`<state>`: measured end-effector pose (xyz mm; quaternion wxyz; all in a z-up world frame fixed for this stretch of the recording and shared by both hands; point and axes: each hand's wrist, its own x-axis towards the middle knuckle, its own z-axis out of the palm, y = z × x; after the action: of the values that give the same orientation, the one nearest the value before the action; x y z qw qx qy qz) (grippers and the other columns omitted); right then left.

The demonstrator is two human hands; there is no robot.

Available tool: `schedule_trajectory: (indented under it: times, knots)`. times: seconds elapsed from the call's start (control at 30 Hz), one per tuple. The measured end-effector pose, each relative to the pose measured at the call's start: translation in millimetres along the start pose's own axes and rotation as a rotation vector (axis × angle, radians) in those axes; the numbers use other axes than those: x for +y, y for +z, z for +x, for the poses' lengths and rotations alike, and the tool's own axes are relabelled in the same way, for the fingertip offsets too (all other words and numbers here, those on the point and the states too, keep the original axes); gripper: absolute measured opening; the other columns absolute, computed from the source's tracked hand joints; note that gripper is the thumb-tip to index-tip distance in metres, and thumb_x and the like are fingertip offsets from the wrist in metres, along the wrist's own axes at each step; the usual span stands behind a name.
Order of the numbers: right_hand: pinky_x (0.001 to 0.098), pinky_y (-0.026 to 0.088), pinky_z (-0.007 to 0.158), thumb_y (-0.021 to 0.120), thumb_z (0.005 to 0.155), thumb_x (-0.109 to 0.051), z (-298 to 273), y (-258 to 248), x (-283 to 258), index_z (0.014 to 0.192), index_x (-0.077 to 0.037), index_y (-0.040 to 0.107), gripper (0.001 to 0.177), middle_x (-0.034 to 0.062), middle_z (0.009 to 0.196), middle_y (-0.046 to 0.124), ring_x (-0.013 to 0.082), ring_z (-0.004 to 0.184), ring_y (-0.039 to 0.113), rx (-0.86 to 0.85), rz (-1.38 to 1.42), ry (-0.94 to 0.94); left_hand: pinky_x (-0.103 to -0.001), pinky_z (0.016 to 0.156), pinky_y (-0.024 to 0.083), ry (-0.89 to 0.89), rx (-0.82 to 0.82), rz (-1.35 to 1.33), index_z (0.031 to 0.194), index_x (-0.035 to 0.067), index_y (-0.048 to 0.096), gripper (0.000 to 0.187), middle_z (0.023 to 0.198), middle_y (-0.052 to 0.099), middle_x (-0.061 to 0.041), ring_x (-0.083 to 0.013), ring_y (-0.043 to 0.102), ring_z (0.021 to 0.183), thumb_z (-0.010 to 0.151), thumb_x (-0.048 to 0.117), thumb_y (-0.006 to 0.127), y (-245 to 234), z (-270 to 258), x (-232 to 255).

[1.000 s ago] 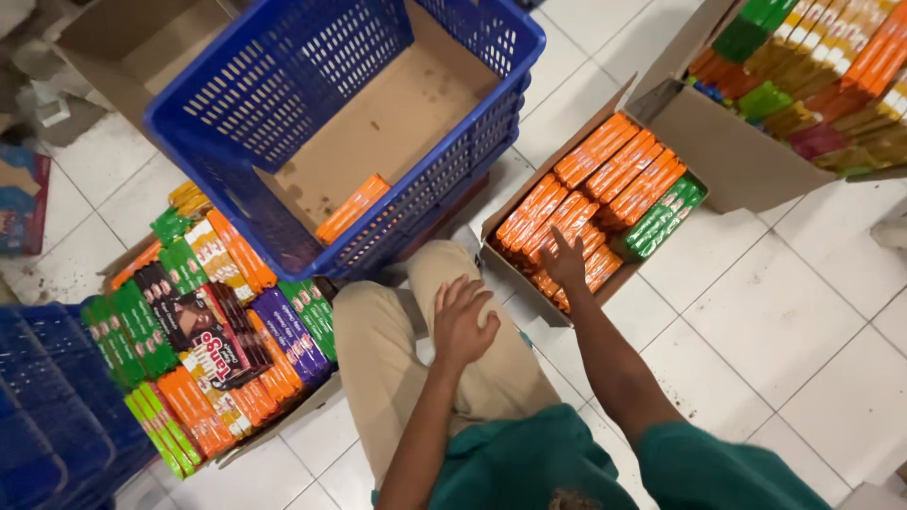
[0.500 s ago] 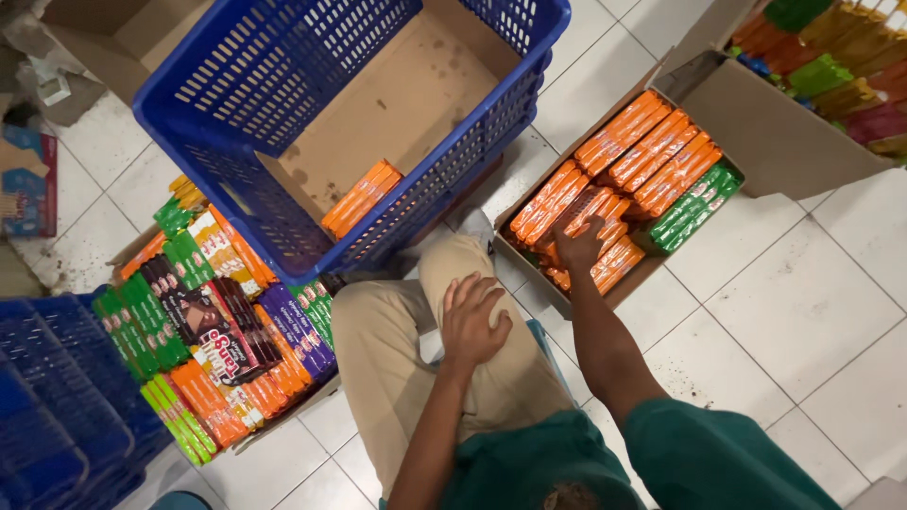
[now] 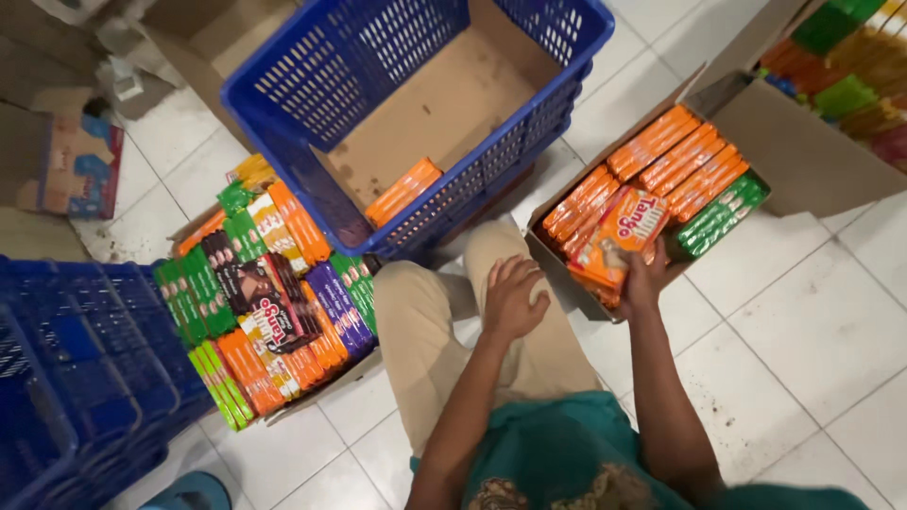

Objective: The person sits on a small stool and transfers stacks of orange and green snack packets from a cardboard box into a blue plastic basket. They arrange the packets in neat rows within the basket, occasionally adjusting the stacks to fit them properly.

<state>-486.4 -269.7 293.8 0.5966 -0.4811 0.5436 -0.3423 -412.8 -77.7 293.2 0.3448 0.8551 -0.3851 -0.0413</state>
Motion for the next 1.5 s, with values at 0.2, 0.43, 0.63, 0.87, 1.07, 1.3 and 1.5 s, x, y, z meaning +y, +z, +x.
schedule_trajectory:
  times: [0.2, 0.43, 0.63, 0.87, 1.07, 1.3, 1.5]
  knots:
    - [0.0390, 0.062, 0.098, 0.060, 0.081, -0.012, -87.6, 2.6, -91.6, 0.165, -0.017, 0.027, 0.090, 0.0128, 0.142, 0.047, 0.0258, 0.125, 0.063, -0.368, 0.363, 0.153, -0.057, 0.117, 0.036, -0.676, -0.324, -1.088, 0.160, 0.018, 0.039, 0.089, 0.159, 0.041, -0.023, -0.0410, 0.039, 0.147, 0.094, 0.073, 0.061, -64.6, 43.6, 54.7]
    - [0.0442, 0.062, 0.088, 0.054, 0.082, -0.006, -135.8, 66.5, -137.7, 0.167, -0.023, 0.022, 0.093, 0.0160, 0.140, 0.057, 0.0256, 0.109, 0.069, -0.701, 0.404, 0.058, -0.054, 0.105, 0.049, -0.509, -0.125, -1.272, 0.152, 0.001, 0.042, 0.081, 0.141, 0.053, -0.030, -0.0451, 0.054, 0.131, 0.084, 0.023, 0.081, -150.8, 82.0, 37.4]
    - [0.0419, 0.054, 0.092, 0.059, 0.092, -0.016, -133.8, 136.0, -163.0, 0.167, -0.016, 0.026, 0.082, 0.0160, 0.147, 0.051, 0.0272, 0.119, 0.057, -0.943, -0.062, -0.080, -0.039, 0.089, 0.056, -0.534, 0.088, -1.121, 0.133, 0.000, 0.061, 0.065, 0.109, 0.066, -0.014, -0.0270, 0.067, 0.102, 0.075, 0.017, 0.086, -228.3, 113.6, -26.9]
    - [0.0372, 0.055, 0.093, 0.079, 0.084, -0.038, -53.7, 243.1, -57.1, 0.111, -0.027, 0.076, 0.029, 0.0015, 0.104, 0.072, 0.0258, 0.107, 0.070, -0.796, -0.598, -0.860, -0.042, 0.095, 0.055, -0.541, 0.290, -0.735, 0.132, 0.006, 0.056, 0.077, 0.111, 0.069, -0.017, -0.0331, 0.069, 0.108, 0.063, 0.019, 0.087, -309.6, 154.1, -85.2]
    - [0.0365, 0.056, 0.072, 0.075, 0.080, -0.038, -55.4, 303.0, -34.3, 0.077, -0.026, 0.072, 0.013, -0.0028, 0.067, 0.066, 0.0230, 0.071, 0.071, -0.922, -0.867, -1.282, -0.049, 0.101, 0.053, -0.505, 0.253, -0.324, 0.135, 0.013, 0.058, 0.086, 0.114, 0.069, -0.017, -0.0399, 0.067, 0.116, 0.056, 0.030, 0.088, -312.2, 213.6, -158.1]
    - [0.0341, 0.046, 0.065, 0.060, 0.076, -0.042, -72.1, 312.1, -29.6, 0.061, -0.029, 0.061, 0.020, -0.0035, 0.060, 0.059, 0.0197, 0.059, 0.065, -0.622, -1.040, -1.514, -0.072, 0.109, 0.041, -0.500, -0.110, 0.153, 0.147, 0.009, 0.044, 0.085, 0.142, 0.056, -0.020, -0.0435, 0.054, 0.135, 0.076, 0.033, 0.082, -198.3, 272.3, -310.0]
    - [0.0400, 0.044, 0.069, 0.058, 0.077, -0.042, -71.5, 313.4, -29.6, 0.068, -0.025, 0.063, 0.020, -0.0008, 0.070, 0.057, 0.0241, 0.069, 0.063, -0.716, -1.056, -1.417, -0.061, 0.100, 0.047, -0.531, -0.330, 0.357, 0.140, 0.012, 0.039, 0.083, 0.134, 0.057, -0.012, -0.0349, 0.054, 0.125, 0.074, 0.028, 0.087, -133.9, 273.7, -389.9]
